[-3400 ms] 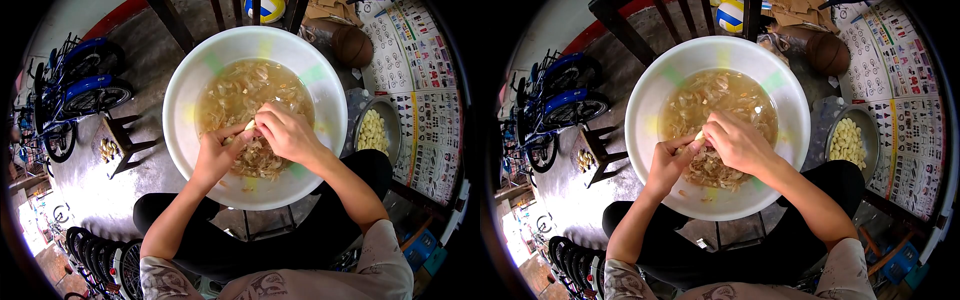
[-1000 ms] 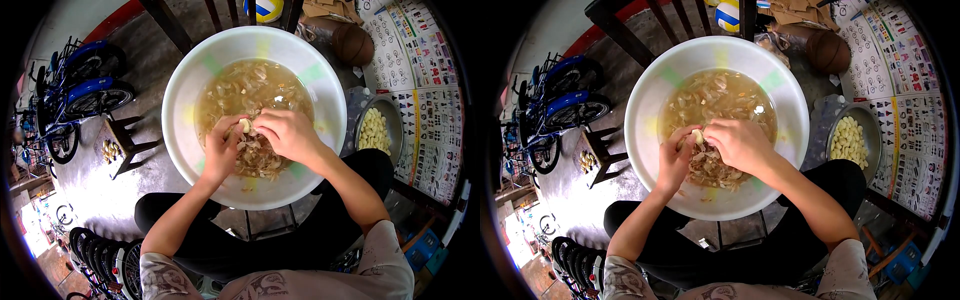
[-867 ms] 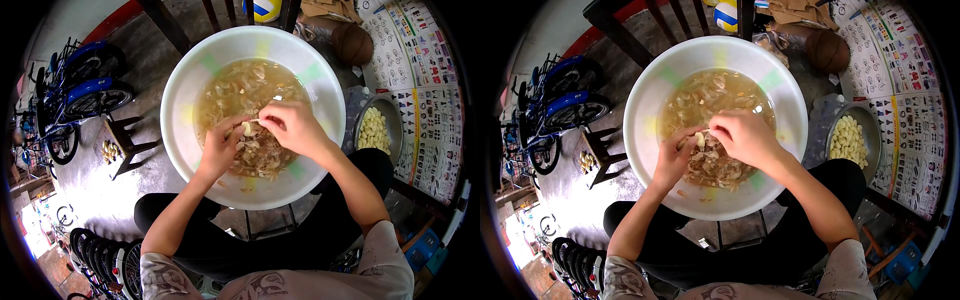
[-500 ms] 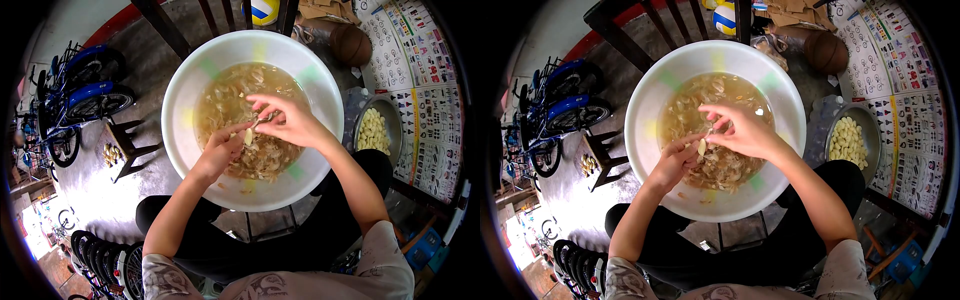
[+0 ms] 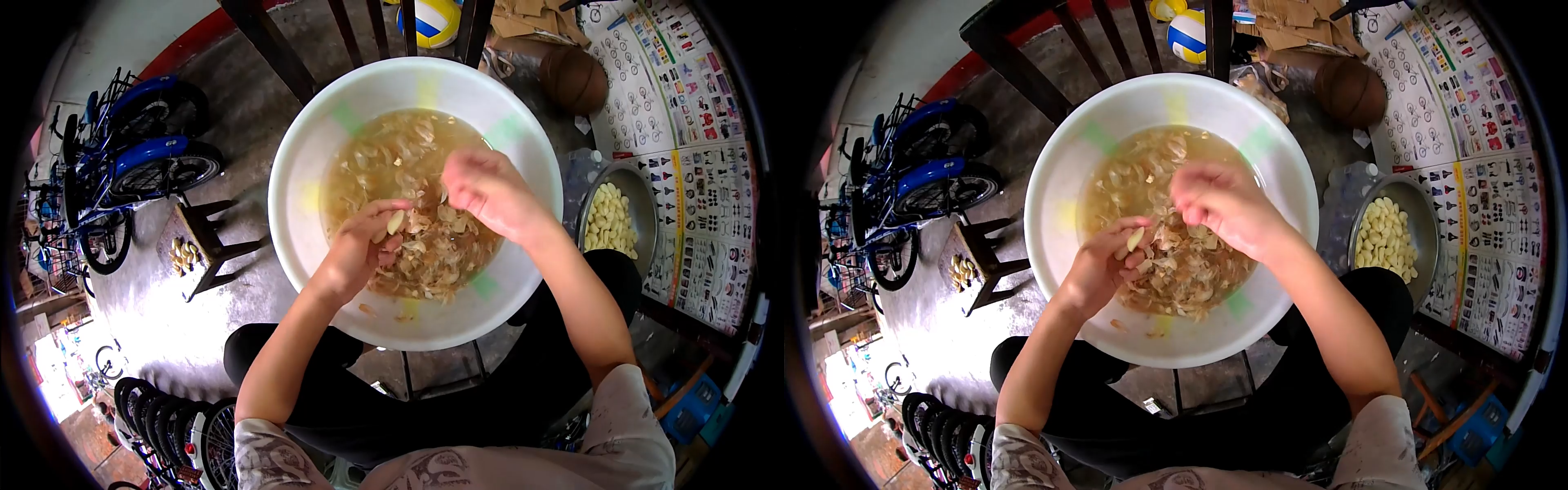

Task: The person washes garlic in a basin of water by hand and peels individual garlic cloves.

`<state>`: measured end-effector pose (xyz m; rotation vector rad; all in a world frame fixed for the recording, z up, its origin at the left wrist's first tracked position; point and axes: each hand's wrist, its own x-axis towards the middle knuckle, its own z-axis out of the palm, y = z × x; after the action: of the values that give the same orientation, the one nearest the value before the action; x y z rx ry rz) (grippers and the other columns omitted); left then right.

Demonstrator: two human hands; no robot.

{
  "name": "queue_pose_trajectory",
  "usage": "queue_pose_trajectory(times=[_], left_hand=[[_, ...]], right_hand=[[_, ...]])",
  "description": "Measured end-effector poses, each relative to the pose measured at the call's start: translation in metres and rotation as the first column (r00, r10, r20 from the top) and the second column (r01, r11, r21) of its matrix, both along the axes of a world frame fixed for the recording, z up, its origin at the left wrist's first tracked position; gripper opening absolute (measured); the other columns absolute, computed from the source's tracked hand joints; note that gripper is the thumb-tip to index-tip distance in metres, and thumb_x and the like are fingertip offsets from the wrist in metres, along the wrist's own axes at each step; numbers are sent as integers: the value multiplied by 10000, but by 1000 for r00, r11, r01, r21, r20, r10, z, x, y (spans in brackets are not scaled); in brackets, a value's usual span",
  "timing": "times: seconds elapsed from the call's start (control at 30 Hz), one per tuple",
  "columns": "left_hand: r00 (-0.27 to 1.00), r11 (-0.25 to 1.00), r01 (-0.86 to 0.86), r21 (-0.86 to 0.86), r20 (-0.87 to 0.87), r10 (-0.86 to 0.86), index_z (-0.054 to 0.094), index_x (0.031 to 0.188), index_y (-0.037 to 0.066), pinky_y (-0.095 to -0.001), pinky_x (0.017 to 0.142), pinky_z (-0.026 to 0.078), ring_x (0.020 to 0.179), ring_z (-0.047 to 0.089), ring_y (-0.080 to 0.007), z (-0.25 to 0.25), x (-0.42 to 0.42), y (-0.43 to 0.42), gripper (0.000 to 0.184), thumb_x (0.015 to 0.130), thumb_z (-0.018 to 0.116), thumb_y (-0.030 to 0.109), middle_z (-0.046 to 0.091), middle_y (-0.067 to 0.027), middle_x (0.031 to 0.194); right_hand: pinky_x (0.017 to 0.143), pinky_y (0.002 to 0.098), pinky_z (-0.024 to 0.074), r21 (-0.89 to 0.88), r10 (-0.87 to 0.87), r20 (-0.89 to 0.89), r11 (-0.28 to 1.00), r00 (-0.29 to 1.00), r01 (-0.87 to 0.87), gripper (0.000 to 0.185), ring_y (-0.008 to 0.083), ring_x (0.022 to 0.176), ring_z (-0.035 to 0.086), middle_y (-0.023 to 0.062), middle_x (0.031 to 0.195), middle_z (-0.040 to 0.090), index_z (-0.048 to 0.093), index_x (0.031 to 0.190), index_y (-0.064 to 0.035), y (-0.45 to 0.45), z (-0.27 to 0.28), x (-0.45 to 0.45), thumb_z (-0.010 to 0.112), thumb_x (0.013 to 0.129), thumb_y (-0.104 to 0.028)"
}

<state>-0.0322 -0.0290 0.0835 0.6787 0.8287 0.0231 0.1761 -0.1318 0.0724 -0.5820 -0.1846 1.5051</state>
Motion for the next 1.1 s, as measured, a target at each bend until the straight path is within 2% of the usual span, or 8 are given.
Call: queue_pose_trajectory(times=[0.03,0.1,0.23,0.27,0.4,0.67,0.87,1.1], left_hand=[[1000,1000,-3,1,4,3,528,1251,63,-183,555,324,682,423,-70,0,1,0,277,1012,437,170,528,-9,883],[986,983,-163,-83,-44,160,510,1131,73,-179,554,372,699,472,-86,0,3,1,179,1004,440,177,573,-47,985],[975,971,-220,-90,1,221,496,1091,70,-179,534,393,707,491,-90,-12,-2,5,165,1007,445,202,580,-57,978],[978,978,-208,-6,25,208,490,1113,65,-195,581,429,747,515,-104,-15,-3,5,197,1017,429,226,573,-67,1008],[988,893,-137,428,123,93,472,1189,47,-286,805,495,950,565,-174,-2,7,-9,342,1047,368,340,535,-100,1116],[930,568,-225,792,349,-117,314,1426,-14,-450,1137,271,1376,371,-338,5,4,-5,641,1028,319,489,434,-223,1437],[993,433,-11,901,-40,109,534,1240,-20,-189,560,467,588,598,-71,68,-51,55,275,973,481,13,702,-126,954],[804,297,10,955,-184,565,533,1305,62,-337,901,510,1218,552,-238,-23,-322,162,508,841,391,-87,556,-94,1341]], right_hand=[[675,255,469,-130,163,743,987,649,-98,257,140,788,594,29,848,581,654,1074,-39,3,8,-5,721,826,-47],[654,273,462,-38,65,880,997,-471,67,357,189,764,601,76,807,533,693,1124,-88,2,7,-23,751,776,-40],[718,360,518,-129,161,961,980,-223,150,229,228,806,622,72,951,578,658,1129,-82,-1,10,-32,646,906,-131],[746,368,526,-215,172,950,966,262,146,238,232,849,629,77,989,588,636,1146,-80,-2,3,-35,595,947,-204],[889,434,504,-415,49,-91,906,995,-82,482,257,995,606,81,1009,600,537,1271,-66,-6,-6,-63,454,1004,-459],[865,333,532,-297,-27,-122,955,992,-10,292,203,965,622,74,968,608,556,1097,-65,-2,-15,-64,508,993,-334],[561,239,362,-216,179,266,969,947,-122,196,81,608,456,44,822,590,604,1093,8,-32,65,-19,528,953,-107],[613,177,379,-71,185,982,538,-36,840,334,28,697,469,-26,840,515,597,1194,-72,-266,61,187,545,985,-326]])
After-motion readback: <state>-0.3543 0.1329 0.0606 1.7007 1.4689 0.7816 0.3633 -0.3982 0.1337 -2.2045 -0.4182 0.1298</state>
